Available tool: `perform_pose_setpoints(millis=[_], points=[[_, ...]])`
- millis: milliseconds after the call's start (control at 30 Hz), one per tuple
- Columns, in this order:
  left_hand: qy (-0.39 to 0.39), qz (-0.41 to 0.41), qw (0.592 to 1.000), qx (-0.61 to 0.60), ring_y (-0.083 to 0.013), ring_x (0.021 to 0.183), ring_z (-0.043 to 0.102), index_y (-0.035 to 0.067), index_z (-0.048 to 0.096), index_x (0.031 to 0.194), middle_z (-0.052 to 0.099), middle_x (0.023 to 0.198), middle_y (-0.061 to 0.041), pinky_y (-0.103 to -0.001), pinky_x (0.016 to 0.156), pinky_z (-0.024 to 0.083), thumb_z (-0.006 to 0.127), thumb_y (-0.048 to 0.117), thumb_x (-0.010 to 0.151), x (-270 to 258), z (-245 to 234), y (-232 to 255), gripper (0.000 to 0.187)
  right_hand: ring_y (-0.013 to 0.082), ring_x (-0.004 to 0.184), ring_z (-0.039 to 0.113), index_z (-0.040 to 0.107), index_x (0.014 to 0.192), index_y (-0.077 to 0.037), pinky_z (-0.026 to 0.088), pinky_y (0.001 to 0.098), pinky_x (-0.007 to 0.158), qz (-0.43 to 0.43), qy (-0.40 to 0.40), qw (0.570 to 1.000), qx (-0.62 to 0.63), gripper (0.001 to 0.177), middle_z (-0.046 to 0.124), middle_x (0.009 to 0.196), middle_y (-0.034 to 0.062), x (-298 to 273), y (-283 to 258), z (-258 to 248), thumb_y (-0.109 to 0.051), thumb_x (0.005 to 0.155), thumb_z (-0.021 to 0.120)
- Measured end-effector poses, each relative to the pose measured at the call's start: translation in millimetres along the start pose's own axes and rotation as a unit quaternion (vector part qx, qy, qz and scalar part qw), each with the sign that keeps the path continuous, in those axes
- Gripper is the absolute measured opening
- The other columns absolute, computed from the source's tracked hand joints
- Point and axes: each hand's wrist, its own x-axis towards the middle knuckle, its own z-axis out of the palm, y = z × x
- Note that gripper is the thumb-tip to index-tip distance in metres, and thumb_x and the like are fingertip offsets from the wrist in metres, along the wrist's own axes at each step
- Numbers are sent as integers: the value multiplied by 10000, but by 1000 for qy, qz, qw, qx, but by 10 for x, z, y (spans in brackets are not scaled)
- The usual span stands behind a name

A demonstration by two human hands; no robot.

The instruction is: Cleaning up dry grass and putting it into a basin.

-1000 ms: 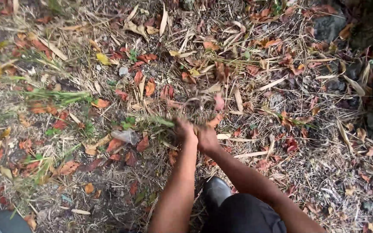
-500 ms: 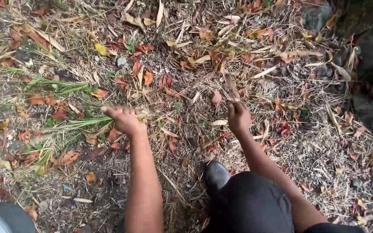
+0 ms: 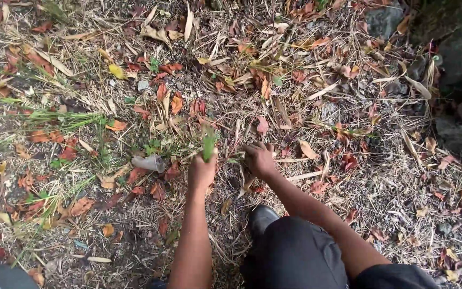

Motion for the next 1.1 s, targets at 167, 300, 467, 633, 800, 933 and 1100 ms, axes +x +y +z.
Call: perform_pose_setpoints(millis=[167,300,467,633,800,933,1100], points=[[-299,42,934,190,-106,484,493,258,773,1038,713,683,49,-333,554,474,529,596,931,-59,204,-179,431,176,666,581,718,1125,-114,547,422,653,299,-20,896,329,328,703,871,116,164,205,85,-286,1103,440],[-396,35,880,261,-42,666,658,242,812,1067,771,876,12,-302,742,489,576,635,981,80,444,-543,467,153,727,659,670,1170,22,641,323,741,266,46,804,530,348,743,940,145,564,464,-140,-104,1023,381],[-435,46,765,472,-79,695,451,250,854,1010,652,867,39,-421,499,34,612,574,974,-328,515,-287,405,138,626,507,638,1157,-92,467,304,562,225,61,625,745,327,616,853,58,1274,482,-477,-286,1108,380],[-269,-7,961,65,-100,539,486,176,728,1093,556,687,24,-284,489,432,540,508,1016,7,268,-624,389,112,478,372,589,822,-78,349,301,399,185,88,854,478,466,510,651,11,769,-60,-242,-330,1129,346],[-62,-5,971,-231,-97,512,570,49,693,1041,661,686,2,-245,454,470,375,515,1070,252,147,-65,565,135,427,411,545,802,-118,365,321,364,201,-50,890,407,465,534,603,34,-96,-475,-119,-370,1100,292],[-141,75,972,-170,-54,582,574,171,671,1046,630,802,99,-235,488,429,419,615,1018,356,712,318,511,180,517,525,626,877,-41,487,404,499,99,-1,937,336,434,608,652,97,-311,-529,-172,-348,1110,427],[-135,101,949,-266,-139,437,463,102,575,782,540,600,-6,-328,389,346,522,633,1003,444,1018,683,578,218,669,677,711,1040,-108,595,461,706,75,-67,977,186,390,725,816,114,17,-133,-674,-401,1093,460]])
